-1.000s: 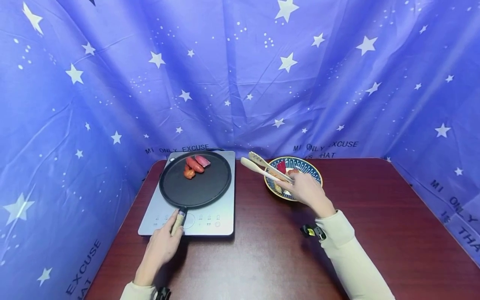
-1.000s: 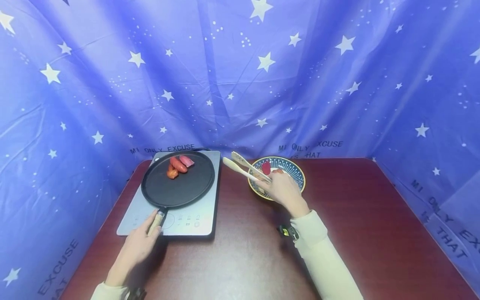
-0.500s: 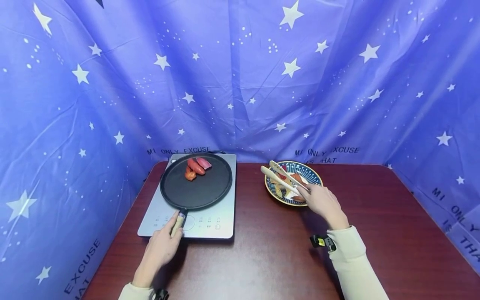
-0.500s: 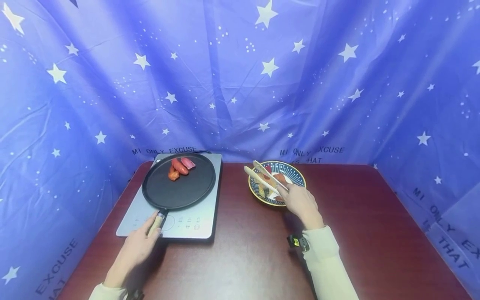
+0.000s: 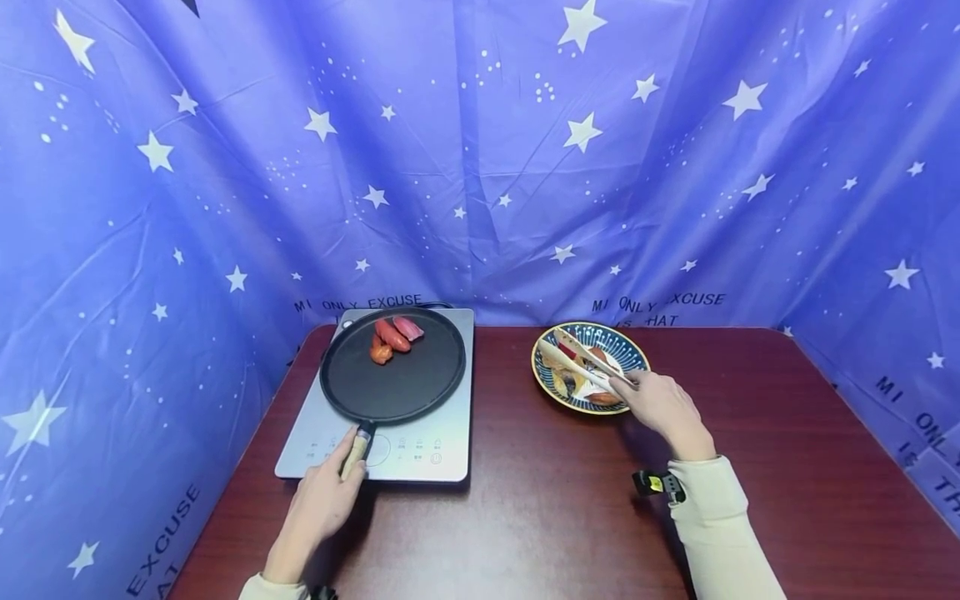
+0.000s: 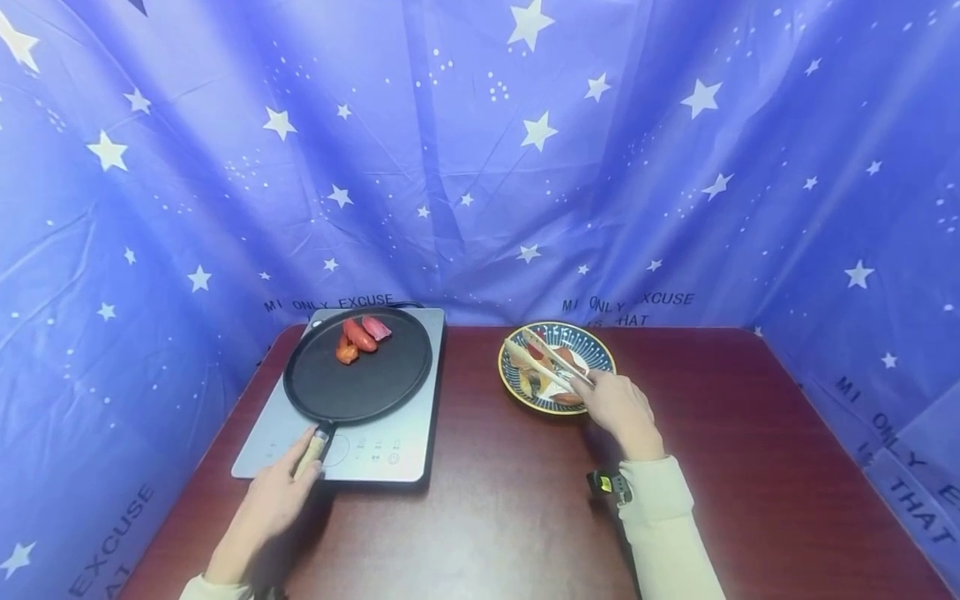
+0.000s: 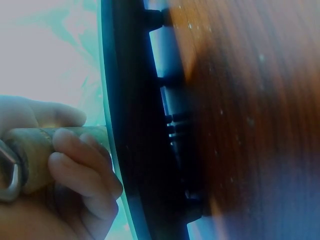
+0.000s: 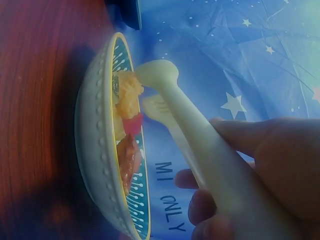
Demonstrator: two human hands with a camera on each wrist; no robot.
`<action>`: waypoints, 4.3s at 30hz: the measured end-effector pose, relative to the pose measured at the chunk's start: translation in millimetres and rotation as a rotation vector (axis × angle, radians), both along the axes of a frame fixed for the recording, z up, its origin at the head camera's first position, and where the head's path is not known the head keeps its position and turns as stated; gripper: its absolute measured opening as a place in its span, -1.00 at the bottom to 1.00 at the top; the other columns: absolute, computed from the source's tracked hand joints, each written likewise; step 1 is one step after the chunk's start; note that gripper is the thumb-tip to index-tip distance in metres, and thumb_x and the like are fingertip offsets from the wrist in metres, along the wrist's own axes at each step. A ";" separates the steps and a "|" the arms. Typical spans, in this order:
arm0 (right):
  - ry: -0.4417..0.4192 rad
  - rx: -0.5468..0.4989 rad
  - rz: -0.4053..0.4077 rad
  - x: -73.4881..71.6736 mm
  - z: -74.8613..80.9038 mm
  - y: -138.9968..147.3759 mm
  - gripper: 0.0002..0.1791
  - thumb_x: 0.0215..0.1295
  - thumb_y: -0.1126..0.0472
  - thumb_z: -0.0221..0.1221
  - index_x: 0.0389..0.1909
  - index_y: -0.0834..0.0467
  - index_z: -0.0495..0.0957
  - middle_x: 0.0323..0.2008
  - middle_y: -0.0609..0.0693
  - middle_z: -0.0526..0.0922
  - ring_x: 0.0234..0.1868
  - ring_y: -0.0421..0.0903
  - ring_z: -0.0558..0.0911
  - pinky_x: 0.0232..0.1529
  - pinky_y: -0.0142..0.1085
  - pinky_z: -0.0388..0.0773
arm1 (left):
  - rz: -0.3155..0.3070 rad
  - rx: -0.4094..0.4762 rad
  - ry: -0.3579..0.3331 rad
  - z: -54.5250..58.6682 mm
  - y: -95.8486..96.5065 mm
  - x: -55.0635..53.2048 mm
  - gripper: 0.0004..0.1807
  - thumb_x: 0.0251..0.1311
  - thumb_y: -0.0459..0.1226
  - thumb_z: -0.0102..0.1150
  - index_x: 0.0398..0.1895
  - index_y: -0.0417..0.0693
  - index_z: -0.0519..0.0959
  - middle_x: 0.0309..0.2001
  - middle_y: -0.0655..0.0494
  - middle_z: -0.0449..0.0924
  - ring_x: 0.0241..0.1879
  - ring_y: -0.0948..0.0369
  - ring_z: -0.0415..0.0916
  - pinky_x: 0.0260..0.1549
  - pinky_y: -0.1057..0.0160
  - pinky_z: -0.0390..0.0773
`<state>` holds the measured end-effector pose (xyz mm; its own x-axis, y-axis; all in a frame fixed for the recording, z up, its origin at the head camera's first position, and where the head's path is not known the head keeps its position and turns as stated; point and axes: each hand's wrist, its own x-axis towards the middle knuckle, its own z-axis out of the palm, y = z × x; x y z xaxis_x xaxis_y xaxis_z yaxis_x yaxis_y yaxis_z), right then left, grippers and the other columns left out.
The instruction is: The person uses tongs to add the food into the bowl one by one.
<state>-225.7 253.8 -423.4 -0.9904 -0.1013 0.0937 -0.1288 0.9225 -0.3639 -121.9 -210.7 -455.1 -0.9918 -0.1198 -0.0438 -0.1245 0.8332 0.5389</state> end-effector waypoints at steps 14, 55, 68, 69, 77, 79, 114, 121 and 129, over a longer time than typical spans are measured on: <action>-0.062 0.051 0.048 1.0 4.7 7.0 -0.50 0.36 -0.09 0.00 0.11 0.17 0.56 -0.25 0.25 0.63 -0.21 0.23 0.59 -0.30 0.06 0.45 | -0.001 -0.001 0.012 1.8 0.5 -2.1 -0.38 0.32 -0.07 -0.08 0.45 0.08 0.17 0.00 -0.27 0.52 -0.35 0.02 0.44 -0.36 -0.03 0.41; -0.021 0.160 0.098 -7.0 -12.6 11.1 -0.45 0.23 -0.24 0.10 -0.74 0.09 0.40 -0.68 0.05 0.45 -0.59 0.06 0.50 -0.52 0.01 0.42 | 0.006 -0.009 -0.009 -0.3 -1.1 -2.5 -0.38 0.32 -0.05 -0.07 0.44 0.10 0.18 -0.07 -0.24 0.54 -0.40 0.03 0.41 -0.42 0.02 0.40; -0.008 0.044 0.157 -3.7 -8.8 20.0 -0.53 0.35 -0.14 0.04 -0.66 0.08 0.42 -0.90 -0.19 0.34 -0.78 -0.20 0.40 -0.60 -0.22 0.33 | 0.002 -0.004 -0.002 1.1 -2.0 -2.1 -0.38 0.32 -0.05 -0.07 0.44 0.09 0.18 -0.10 -0.25 0.55 -0.43 0.05 0.40 -0.46 0.07 0.38; -0.010 0.042 0.156 -3.4 -8.8 20.3 -0.52 0.35 -0.15 0.03 -0.66 0.08 0.42 -0.91 -0.19 0.34 -0.78 -0.20 0.40 -0.60 -0.22 0.33 | 0.003 -0.003 -0.005 0.7 -1.9 -2.2 -0.38 0.31 -0.05 -0.07 0.44 0.09 0.18 -0.09 -0.25 0.55 -0.43 0.05 0.40 -0.46 0.07 0.38; -0.017 0.031 0.121 1.0 -6.7 25.1 -0.48 0.37 -0.16 -0.02 -0.70 0.07 0.38 -0.92 -0.18 0.34 -0.77 -0.18 0.41 -0.60 -0.21 0.32 | -0.005 -0.008 0.008 -0.2 -0.4 -2.8 -0.38 0.31 -0.07 -0.07 0.44 0.08 0.19 -0.01 -0.28 0.53 -0.33 0.00 0.46 -0.36 -0.04 0.42; -0.021 0.022 0.106 3.1 -5.9 27.0 -0.48 0.37 -0.16 -0.02 -0.70 0.08 0.39 -0.92 -0.18 0.34 -0.78 -0.17 0.41 -0.61 -0.22 0.32 | -0.014 -0.011 0.023 -0.2 0.1 -3.7 -0.38 0.31 -0.08 -0.07 0.44 0.07 0.19 0.00 -0.30 0.52 -0.30 -0.02 0.48 -0.32 -0.07 0.42; -0.027 -0.022 0.078 15.0 1.4 19.2 -0.48 0.39 -0.16 -0.06 -0.63 0.12 0.44 -0.92 -0.18 0.35 -0.75 -0.16 0.42 -0.53 -0.19 0.35 | -0.009 -0.006 0.028 -0.9 -1.2 -1.3 -0.38 0.30 -0.09 -0.07 0.43 0.04 0.19 -0.03 -0.30 0.54 -0.35 0.00 0.46 -0.35 -0.06 0.42; -0.012 -0.021 0.087 14.0 1.2 20.6 -0.47 0.39 -0.16 -0.05 -0.65 0.12 0.42 -0.93 -0.19 0.35 -0.76 -0.17 0.42 -0.52 -0.19 0.35 | -0.013 -0.011 0.034 -1.3 -0.8 -1.7 -0.38 0.30 -0.09 -0.08 0.43 0.03 0.19 0.00 -0.31 0.52 -0.33 -0.01 0.47 -0.32 -0.08 0.42; -0.011 -0.021 0.092 12.8 0.3 18.9 -0.46 0.38 -0.17 -0.04 -0.67 0.12 0.44 -0.94 -0.19 0.35 -0.78 -0.18 0.43 -0.51 -0.18 0.37 | -0.010 -0.011 0.039 -0.8 -0.1 -2.0 -0.38 0.29 -0.09 -0.06 0.43 0.04 0.20 -0.08 -0.28 0.55 -0.40 0.02 0.41 -0.36 -0.04 0.41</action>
<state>-213.0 272.7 -423.2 -0.9780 -0.1902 0.0858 -0.2086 0.8990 -0.3852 -123.8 -210.7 -455.9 -0.9939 -0.1105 -0.0034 -0.0953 0.8399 0.5343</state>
